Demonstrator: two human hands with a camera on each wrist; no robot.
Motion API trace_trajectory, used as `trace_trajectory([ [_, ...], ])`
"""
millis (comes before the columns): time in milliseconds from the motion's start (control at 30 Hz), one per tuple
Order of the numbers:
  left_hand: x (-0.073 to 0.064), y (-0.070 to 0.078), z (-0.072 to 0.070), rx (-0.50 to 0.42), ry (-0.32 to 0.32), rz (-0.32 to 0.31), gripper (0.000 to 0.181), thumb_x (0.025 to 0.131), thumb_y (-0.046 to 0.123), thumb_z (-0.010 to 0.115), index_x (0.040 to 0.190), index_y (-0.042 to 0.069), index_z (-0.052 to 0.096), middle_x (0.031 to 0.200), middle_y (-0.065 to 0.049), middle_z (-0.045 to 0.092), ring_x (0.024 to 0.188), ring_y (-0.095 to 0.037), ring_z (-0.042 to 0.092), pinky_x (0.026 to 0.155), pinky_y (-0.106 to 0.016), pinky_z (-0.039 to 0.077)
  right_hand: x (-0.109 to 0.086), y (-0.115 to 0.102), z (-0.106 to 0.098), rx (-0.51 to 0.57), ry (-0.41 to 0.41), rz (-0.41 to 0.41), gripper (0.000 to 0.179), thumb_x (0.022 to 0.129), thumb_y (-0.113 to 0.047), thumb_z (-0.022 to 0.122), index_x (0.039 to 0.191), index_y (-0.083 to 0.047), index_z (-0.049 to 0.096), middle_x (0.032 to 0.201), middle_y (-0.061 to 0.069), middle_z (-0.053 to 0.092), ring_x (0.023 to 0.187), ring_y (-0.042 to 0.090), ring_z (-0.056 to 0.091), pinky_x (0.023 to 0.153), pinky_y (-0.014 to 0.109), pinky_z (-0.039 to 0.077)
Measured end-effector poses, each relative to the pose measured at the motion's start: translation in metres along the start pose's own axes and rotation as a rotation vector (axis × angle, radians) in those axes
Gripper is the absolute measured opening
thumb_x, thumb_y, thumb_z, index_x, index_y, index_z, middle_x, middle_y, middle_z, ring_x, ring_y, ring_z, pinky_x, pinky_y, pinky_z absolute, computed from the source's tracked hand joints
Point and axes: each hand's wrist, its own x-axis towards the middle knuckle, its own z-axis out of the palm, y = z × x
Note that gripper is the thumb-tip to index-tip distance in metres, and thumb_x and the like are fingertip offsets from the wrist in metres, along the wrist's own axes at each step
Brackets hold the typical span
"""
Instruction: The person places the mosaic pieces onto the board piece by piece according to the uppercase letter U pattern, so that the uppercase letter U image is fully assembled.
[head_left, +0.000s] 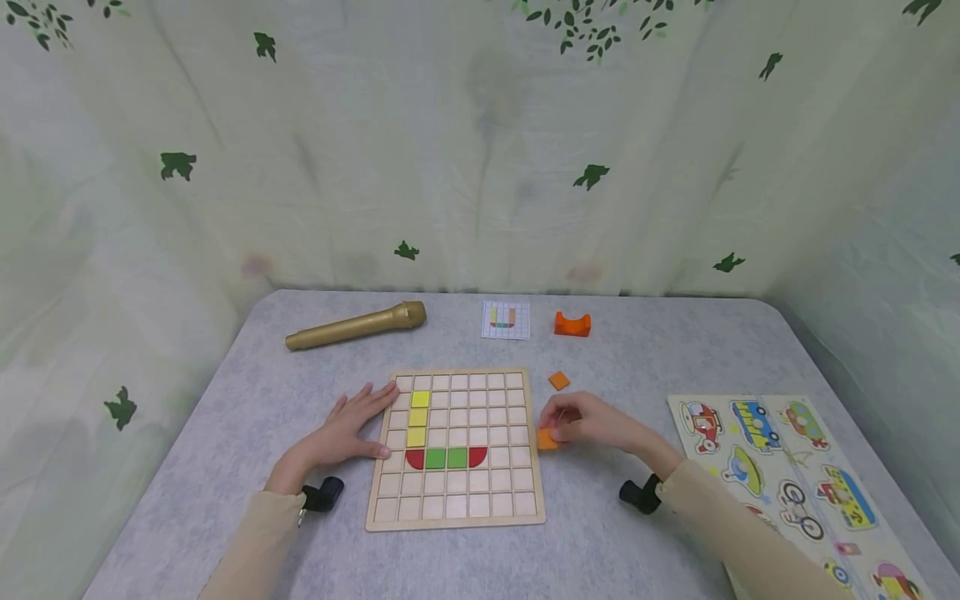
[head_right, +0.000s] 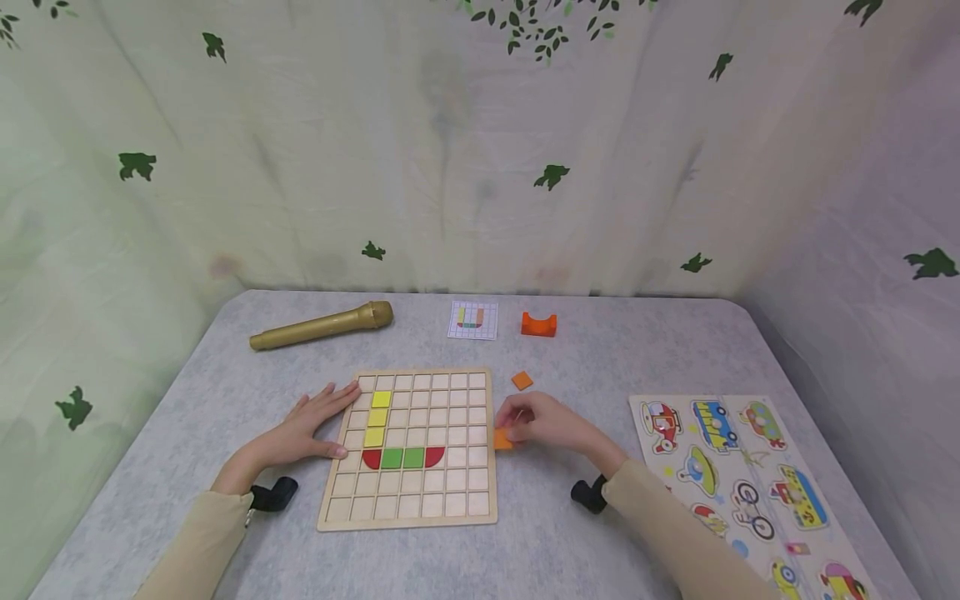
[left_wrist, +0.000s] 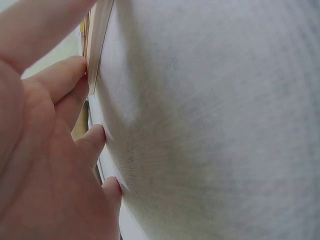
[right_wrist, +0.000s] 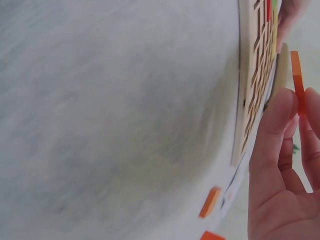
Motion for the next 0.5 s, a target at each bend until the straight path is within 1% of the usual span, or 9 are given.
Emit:
trace_trajectory([
  [167,0.001,-0.002,0.001,0.007,-0.009,-0.008,0.098,0.078,0.044,0.076,0.152,0.006,0.024,0.157,-0.015,0.018,0.142,-0.043,0.001,0.107,-0.062,-0.007,0.017,-0.009,0.009,0.009,-0.008,-0.008,0.008,0.091,-0.003,0.061,0.098,-0.004,0.065,0.091,0.005,0.063,0.074,0.020,0.060,0.070,0.033,0.052],
  [300,0.001,-0.002,0.002,0.012,-0.009,0.006,0.098,0.078,0.044,0.075,0.152,0.005,0.024,0.157,-0.016,0.018,0.142,-0.044,0.001,0.107,-0.063,-0.007,0.032,-0.017,0.017,0.030,-0.022,-0.021,0.009,0.090,-0.002,0.062,0.098,-0.004,0.065,0.089,0.005,0.063,0.073,0.022,0.061,0.070,0.037,0.053],
  [400,0.001,-0.003,0.002,0.011,-0.006,0.013,0.098,0.078,0.044,0.075,0.151,0.005,0.024,0.157,-0.017,0.018,0.141,-0.045,0.002,0.106,-0.064,-0.007,0.042,-0.022,0.024,0.023,-0.032,-0.031,0.009,0.089,0.000,0.062,0.097,-0.004,0.066,0.085,0.005,0.062,0.071,0.022,0.059,0.068,0.035,0.053],
  [500,0.001,-0.002,0.002,0.012,-0.005,0.007,0.098,0.078,0.045,0.075,0.152,0.005,0.024,0.157,-0.016,0.018,0.142,-0.044,0.002,0.107,-0.063,-0.007,0.051,-0.025,0.031,0.013,-0.038,-0.022,0.010,0.089,0.001,0.061,0.095,-0.005,0.066,0.081,0.004,0.062,0.070,0.022,0.060,0.066,0.031,0.052],
])
